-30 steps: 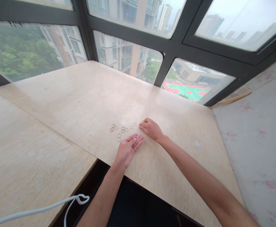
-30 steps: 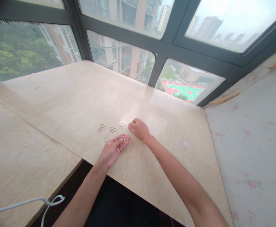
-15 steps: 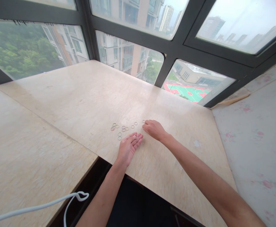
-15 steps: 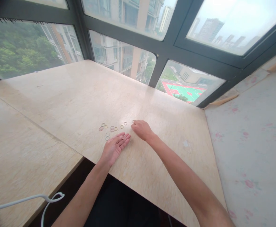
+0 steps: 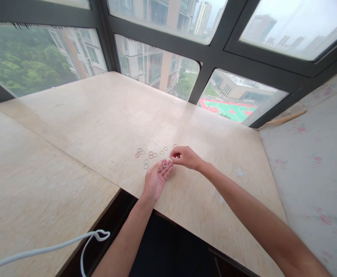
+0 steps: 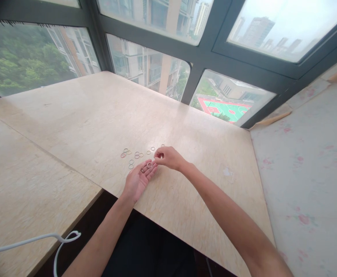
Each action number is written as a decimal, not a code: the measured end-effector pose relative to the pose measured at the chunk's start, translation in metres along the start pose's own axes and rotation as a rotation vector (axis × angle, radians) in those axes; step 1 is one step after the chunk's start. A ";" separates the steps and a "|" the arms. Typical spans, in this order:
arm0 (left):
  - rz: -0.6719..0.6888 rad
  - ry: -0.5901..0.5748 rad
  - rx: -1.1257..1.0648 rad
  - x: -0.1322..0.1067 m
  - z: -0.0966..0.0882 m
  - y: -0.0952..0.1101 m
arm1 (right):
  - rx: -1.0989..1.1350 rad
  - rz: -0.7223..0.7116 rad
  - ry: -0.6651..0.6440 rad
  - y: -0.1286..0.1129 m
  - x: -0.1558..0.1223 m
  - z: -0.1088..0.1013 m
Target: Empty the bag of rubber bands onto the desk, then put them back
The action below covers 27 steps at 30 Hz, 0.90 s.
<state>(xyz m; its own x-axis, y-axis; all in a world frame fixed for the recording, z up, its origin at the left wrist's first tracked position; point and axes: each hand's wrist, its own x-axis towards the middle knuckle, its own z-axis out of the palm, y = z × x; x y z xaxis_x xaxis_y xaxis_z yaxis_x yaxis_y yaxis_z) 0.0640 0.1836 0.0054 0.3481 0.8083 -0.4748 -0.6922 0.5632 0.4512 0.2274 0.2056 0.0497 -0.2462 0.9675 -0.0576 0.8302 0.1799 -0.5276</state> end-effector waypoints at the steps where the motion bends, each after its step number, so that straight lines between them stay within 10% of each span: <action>1: 0.003 0.001 -0.005 0.001 0.000 0.000 | 0.103 -0.029 0.020 -0.003 -0.005 0.002; 8: 0.027 -0.006 -0.021 0.001 0.000 -0.002 | 0.228 -0.145 0.060 -0.009 -0.014 0.011; 17: 0.027 0.006 -0.005 -0.002 0.000 -0.003 | 0.164 0.137 0.453 0.046 0.003 0.001; 27: 0.053 0.004 0.043 -0.003 0.000 -0.004 | -0.470 0.105 0.097 0.044 0.029 0.000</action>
<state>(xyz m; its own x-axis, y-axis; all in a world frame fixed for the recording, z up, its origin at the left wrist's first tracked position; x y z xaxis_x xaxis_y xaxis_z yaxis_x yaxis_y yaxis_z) 0.0657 0.1788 0.0055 0.3091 0.8364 -0.4526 -0.6816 0.5267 0.5078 0.2567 0.2412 0.0254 -0.1197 0.9928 0.0009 0.9895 0.1194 -0.0818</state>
